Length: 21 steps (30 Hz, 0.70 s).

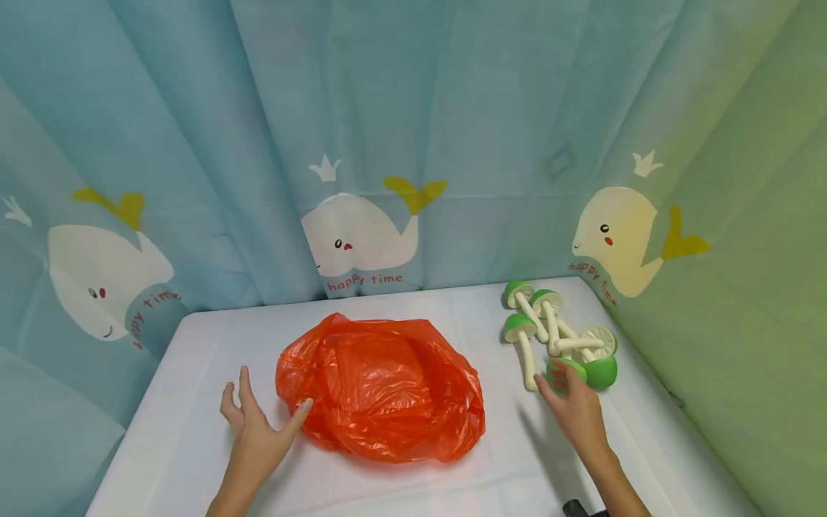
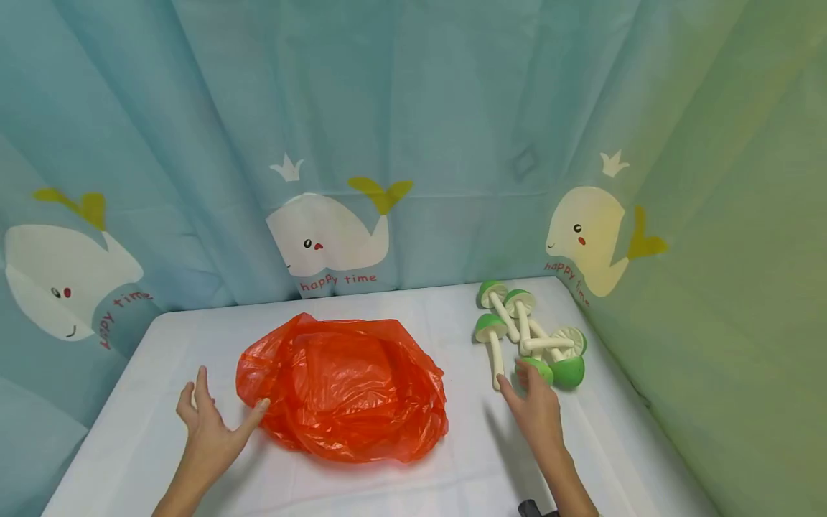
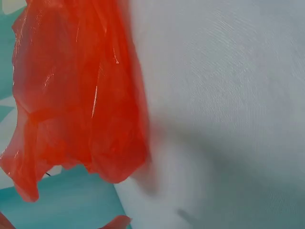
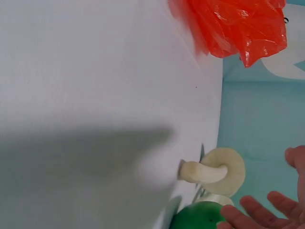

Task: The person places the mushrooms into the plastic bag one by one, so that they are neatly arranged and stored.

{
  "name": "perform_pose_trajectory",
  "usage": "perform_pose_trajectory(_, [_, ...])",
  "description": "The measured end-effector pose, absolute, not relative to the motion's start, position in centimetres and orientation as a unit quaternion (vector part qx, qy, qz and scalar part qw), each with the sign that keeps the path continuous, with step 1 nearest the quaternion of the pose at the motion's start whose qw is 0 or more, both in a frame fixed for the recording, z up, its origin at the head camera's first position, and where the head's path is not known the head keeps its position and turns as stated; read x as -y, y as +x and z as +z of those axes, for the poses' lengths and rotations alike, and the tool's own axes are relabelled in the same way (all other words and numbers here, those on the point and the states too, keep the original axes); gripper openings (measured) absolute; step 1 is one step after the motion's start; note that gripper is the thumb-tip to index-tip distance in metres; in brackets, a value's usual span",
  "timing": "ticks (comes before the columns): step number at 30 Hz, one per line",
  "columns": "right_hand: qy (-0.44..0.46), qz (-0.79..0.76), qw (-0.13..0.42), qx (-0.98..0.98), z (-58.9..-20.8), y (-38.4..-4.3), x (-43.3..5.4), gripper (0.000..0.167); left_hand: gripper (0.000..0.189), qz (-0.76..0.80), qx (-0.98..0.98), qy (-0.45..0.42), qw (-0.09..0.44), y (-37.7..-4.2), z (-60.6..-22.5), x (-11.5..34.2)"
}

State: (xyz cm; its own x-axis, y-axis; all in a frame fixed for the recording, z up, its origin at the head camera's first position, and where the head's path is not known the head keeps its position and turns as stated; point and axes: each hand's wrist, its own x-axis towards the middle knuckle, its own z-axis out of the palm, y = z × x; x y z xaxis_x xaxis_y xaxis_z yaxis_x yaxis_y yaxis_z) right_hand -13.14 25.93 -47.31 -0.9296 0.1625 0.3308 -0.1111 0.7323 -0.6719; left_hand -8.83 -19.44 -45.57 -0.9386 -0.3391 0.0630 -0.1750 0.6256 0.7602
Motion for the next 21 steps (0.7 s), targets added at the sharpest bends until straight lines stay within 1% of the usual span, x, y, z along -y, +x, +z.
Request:
perform_pose_trajectory(2, [-0.027,0.364,0.184,0.913,-47.6,-13.1,-25.8,0.043,0.114,-0.414,0.893,0.144,0.105,-8.9,-45.7,19.3])
perform_pose_trajectory(5, [-0.046,0.361,0.165,0.917,-47.8,-13.1,-25.7,0.044,0.112,-0.422,0.889,0.140,0.111,-9.0,-46.1,19.1])
perform_pose_trajectory(13, [-0.069,0.349,0.121,0.927,-48.6,-13.5,-25.4,0.043,0.117,-0.431,0.881,0.137,0.137,-9.2,-46.5,18.4])
perform_pose_trajectory(21, [-0.057,0.304,0.084,0.947,-49.0,-14.3,-25.6,0.043,0.106,-0.411,0.893,0.150,0.108,-9.2,-46.4,18.1])
